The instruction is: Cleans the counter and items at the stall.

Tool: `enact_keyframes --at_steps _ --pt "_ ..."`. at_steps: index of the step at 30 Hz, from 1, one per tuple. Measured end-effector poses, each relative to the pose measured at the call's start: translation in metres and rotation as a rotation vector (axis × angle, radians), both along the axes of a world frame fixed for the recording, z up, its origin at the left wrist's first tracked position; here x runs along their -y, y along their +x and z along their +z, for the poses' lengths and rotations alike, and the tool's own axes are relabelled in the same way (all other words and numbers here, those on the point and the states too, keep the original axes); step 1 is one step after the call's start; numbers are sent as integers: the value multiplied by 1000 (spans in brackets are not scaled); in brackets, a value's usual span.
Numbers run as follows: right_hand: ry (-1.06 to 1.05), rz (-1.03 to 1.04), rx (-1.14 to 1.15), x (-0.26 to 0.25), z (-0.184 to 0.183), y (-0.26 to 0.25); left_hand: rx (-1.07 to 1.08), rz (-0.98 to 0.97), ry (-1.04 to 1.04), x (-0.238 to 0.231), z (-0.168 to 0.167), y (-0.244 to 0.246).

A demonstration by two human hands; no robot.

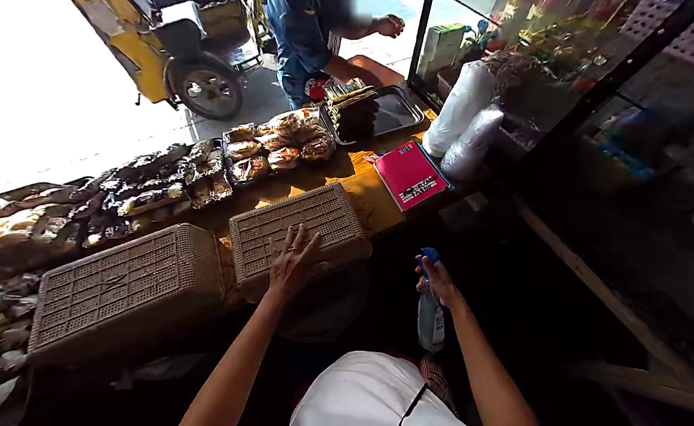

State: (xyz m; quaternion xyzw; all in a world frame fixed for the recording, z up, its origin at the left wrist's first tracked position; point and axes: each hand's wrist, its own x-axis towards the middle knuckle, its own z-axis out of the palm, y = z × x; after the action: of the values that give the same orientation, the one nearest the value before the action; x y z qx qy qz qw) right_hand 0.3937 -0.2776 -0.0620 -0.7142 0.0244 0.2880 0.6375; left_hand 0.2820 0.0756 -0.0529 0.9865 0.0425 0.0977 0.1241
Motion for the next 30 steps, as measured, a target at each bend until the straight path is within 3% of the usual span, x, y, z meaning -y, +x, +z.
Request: enact_keyframes --at_steps 5,10,13,18,22,30 --pt "-136 233 439 -33 -35 -24 26 -152 9 -30 1 -31" --pt "-151 253 756 -68 -84 -48 140 -30 -186 -12 22 -12" --pt "-141 226 735 -77 -92 -47 194 69 -203 13 48 29" --pt "-196 293 644 -84 -86 -40 -130 250 -245 32 45 96" --pt "-249 286 649 -87 -84 -37 -149 236 -138 33 11 97" --pt "-250 347 498 -95 -73 -24 -156 239 -132 32 9 97"
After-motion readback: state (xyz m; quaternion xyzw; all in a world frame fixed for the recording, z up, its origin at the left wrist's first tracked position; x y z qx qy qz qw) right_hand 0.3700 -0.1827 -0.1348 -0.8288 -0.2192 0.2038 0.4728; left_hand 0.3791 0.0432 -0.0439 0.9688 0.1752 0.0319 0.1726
